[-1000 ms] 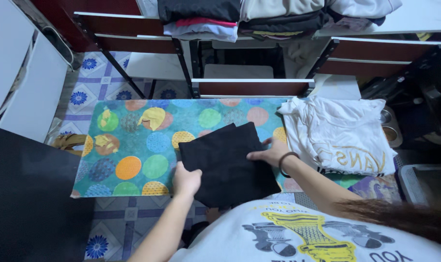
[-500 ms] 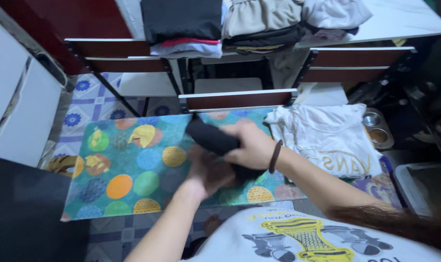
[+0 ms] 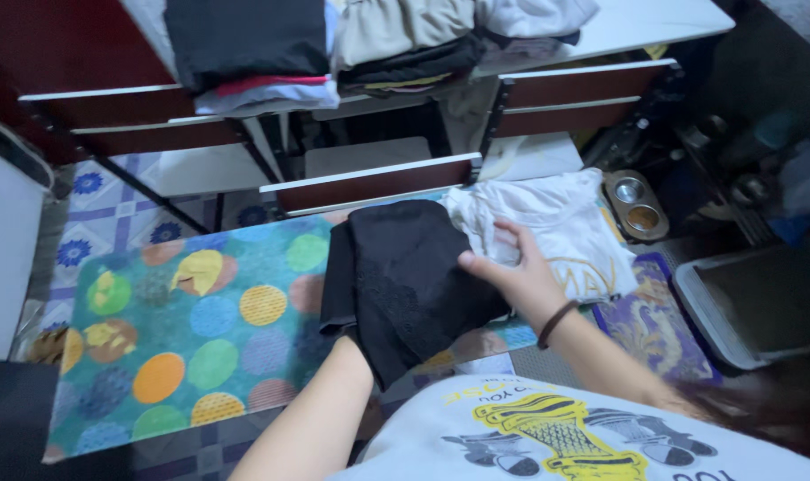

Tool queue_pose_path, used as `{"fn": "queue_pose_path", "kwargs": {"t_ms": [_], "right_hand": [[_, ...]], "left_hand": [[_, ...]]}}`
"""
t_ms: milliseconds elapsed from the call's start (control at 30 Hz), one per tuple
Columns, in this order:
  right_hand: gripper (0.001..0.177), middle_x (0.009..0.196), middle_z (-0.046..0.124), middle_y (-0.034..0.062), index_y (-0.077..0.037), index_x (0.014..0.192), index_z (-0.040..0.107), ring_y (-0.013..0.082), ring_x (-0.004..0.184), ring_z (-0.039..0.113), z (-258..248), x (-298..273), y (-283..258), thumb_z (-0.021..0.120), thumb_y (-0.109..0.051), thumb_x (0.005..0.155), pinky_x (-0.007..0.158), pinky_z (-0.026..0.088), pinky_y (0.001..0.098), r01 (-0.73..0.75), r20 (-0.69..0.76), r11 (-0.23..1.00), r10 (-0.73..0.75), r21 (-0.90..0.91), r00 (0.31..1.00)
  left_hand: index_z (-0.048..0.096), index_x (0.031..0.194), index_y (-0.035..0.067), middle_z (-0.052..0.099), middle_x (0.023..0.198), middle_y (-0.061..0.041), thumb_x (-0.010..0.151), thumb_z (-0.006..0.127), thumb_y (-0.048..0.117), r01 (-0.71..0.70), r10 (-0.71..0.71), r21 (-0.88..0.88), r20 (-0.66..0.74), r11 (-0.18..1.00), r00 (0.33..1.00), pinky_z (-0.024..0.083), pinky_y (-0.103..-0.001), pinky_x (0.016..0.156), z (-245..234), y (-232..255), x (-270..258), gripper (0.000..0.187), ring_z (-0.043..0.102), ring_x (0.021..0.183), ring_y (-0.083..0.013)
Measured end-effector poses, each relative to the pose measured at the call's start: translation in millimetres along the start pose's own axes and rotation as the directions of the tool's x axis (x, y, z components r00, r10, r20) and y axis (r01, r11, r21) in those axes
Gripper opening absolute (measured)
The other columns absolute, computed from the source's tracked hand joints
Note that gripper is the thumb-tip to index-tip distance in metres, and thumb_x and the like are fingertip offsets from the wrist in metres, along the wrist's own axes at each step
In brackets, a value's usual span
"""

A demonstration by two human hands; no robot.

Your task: The person folds several garments, including a black top, a white t-shirt, and a pair of black shorts, on a small table. They smooth and fold each item neatly and place them into a growing stack.

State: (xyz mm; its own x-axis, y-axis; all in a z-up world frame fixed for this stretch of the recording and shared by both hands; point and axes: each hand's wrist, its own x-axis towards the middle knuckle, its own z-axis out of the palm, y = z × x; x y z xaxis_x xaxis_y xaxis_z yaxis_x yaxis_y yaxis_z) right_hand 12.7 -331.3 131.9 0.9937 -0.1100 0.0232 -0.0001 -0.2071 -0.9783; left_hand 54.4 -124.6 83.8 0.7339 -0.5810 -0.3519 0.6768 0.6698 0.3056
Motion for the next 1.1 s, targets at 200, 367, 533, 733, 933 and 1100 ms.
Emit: {"fn": "queue_pose_path", "kwargs": {"t_ms": [200, 367, 533, 733, 933, 1100], "right_hand": [[0.051, 0.116, 0.076, 0.0097, -0.009, 0.126, 0.066, 0.0249, 0.106, 0.071, -47.5, 3.1, 54.5, 0.067, -0.044, 0.088, 0.093, 0.055, 0.0463, -0.684, 0.540, 0.296, 0.441, 0.666, 0.717], [0.043, 0.115, 0.074, 0.0177, 0.002, 0.128, 0.065, 0.0291, 0.099, 0.072, -95.4, 22.1, 59.2, 0.069, -0.012, 0.088, 0.091, 0.059, 0.0441, -0.560, 0.361, 0.601, 0.429, 0.570, 0.828], [0.046, 0.116, 0.072, 0.0126, -0.004, 0.130, 0.062, 0.0267, 0.100, 0.072, -144.5, 34.5, 47.0, 0.065, -0.003, 0.085, 0.088, 0.060, 0.0412, -0.389, 0.176, 0.687, 0.361, 0.613, 0.916], [0.051, 0.122, 0.069, 0.0130, -0.005, 0.134, 0.058, 0.0273, 0.105, 0.071, -179.8, 68.0, 67.6, 0.070, -0.008, 0.084, 0.091, 0.060, 0.0418, -0.305, 0.069, 0.788, 0.319, 0.535, 0.945], [0.087, 0.129, 0.058, 0.0227, -0.011, 0.145, 0.047, 0.0392, 0.121, 0.057, -185.5, 80.0, 96.8, 0.090, -0.034, 0.072, 0.102, 0.046, 0.0467, -0.231, -0.288, 0.724, 0.046, -0.650, 0.956], [0.057, 0.136, 0.057, 0.0206, -0.013, 0.129, 0.065, 0.0434, 0.126, 0.051, -139.6, 51.9, 80.3, 0.085, -0.027, 0.077, 0.104, 0.043, 0.0490, 0.140, -0.139, 0.594, -0.399, -0.792, 0.906]], "left_hand": [[0.063, 0.128, 0.007, 0.069, 0.122, -0.014, 0.091, 0.058, 0.045, 0.007, -0.006, 0.068, -0.014, 0.998, 1.000, 0.056, -0.045, 0.092, 35.8, -29.3, 38.9, 0.053, 0.068, 0.107, -0.0296], [0.063, 0.129, 0.006, 0.069, 0.125, -0.014, 0.092, 0.056, 0.047, -0.016, 0.019, 0.085, -0.032, 0.996, 0.999, 0.055, -0.045, 0.094, 57.8, -18.7, 71.4, 0.056, 0.069, 0.109, -0.0297], [0.063, 0.130, 0.005, 0.069, 0.127, -0.014, 0.093, 0.054, 0.050, 0.074, -0.073, 0.134, -0.014, 0.988, 0.997, 0.055, -0.045, 0.096, 58.4, -31.5, 96.7, 0.058, 0.069, 0.111, -0.0297], [0.055, 0.130, 0.004, 0.070, 0.122, -0.018, 0.060, 0.079, 0.004, -0.293, 0.494, 0.735, -0.065, 0.611, 0.867, 0.060, -0.045, 0.092, 58.4, -63.7, 161.9, 0.074, 0.071, 0.108, -0.0329], [0.043, 0.142, 0.005, 0.067, 0.115, -0.021, 0.068, 0.084, 0.006, 0.139, 0.676, 0.985, -0.172, 0.103, 0.717, 0.053, -0.039, 0.090, 7.4, -60.4, 168.0, 0.085, 0.065, 0.105, -0.0310], [0.052, 0.136, 0.009, 0.072, 0.094, -0.011, 0.078, 0.076, 0.013, -0.019, 0.599, 0.872, -0.320, 0.489, 0.734, 0.052, -0.035, 0.062, -40.2, -78.0, 105.7, 0.063, 0.064, 0.071, -0.0196]]}}
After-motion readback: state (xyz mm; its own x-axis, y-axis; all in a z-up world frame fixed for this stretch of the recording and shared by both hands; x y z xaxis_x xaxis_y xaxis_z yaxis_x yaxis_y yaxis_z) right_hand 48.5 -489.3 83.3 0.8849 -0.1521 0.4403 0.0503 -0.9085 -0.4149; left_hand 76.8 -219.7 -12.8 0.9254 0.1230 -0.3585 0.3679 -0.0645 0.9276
